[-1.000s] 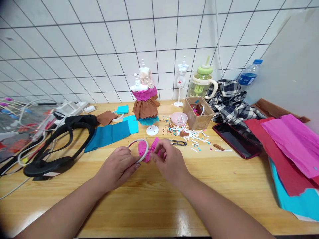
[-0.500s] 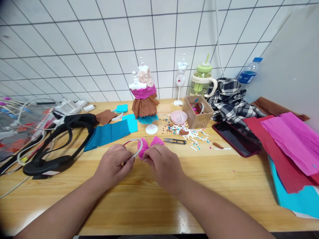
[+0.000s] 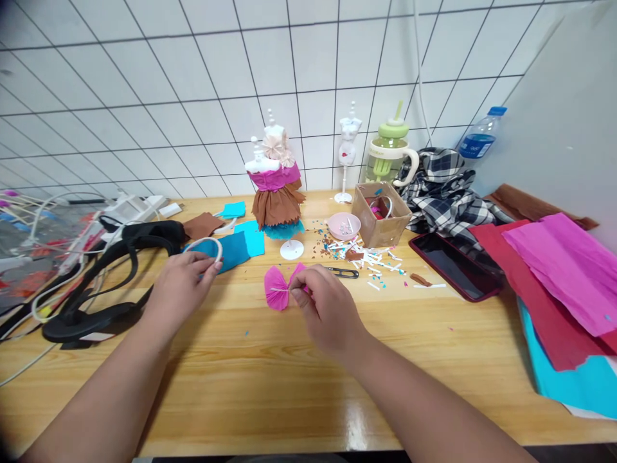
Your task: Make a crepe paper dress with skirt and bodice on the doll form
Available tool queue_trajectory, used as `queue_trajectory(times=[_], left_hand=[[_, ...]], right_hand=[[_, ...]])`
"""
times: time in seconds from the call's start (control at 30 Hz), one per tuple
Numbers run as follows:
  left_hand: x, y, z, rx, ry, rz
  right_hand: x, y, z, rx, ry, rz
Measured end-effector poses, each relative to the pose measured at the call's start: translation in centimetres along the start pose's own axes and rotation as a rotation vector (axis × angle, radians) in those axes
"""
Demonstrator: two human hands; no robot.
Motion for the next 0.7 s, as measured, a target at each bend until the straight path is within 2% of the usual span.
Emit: queue_trajectory(times=[0.07, 0.17, 0.23, 0.33, 0.43, 0.5, 0.7], left_hand=[[0.5, -0.2, -1.5, 0.082, -0.109, 0.004], [-0.7, 0.2, -2.0, 0.068, -0.028, 0.010], [-2.9, 0.8, -1.6, 0.070, 0.198, -0.069], [-7.3, 2.0, -1.7, 0.250, 0.557, -0.240], [-10.1, 2.9, -1.6, 0.308, 0.658, -0.287], [-10.7, 3.2, -1.8, 0.303, 0.683, -0.273], [-10.6, 3.2, -1.4, 0.293, 0.910, -0.294]], right_hand=[[-0.4, -0.1, -0.5, 0.056, -0.037, -0.039], [-0.5, -0.1, -1.2, 0.124, -0.047, -0.063], [-0.5, -0.1, -1.4, 0.150, -0.037, -0.069], [-0.5, 0.0, -1.8, 0.186, -0.021, -0.068], [-0.6, 0.1, -2.3, 0.209, -0.001, -0.065], [-0.8, 0.2, -2.5, 0.214, 0.009, -0.070], [-0.8, 0.1, -2.8, 0.232, 0.017, -0.095]])
Point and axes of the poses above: each hand's wrist, its own y-axis away from the middle knuckle, its own z-axis out of the back of the hand, x = y × z, the point moved 7 cm from there along -y, towards the middle knuckle, and after that the axes turned 6 degrees about x, right-handed, at the moved point
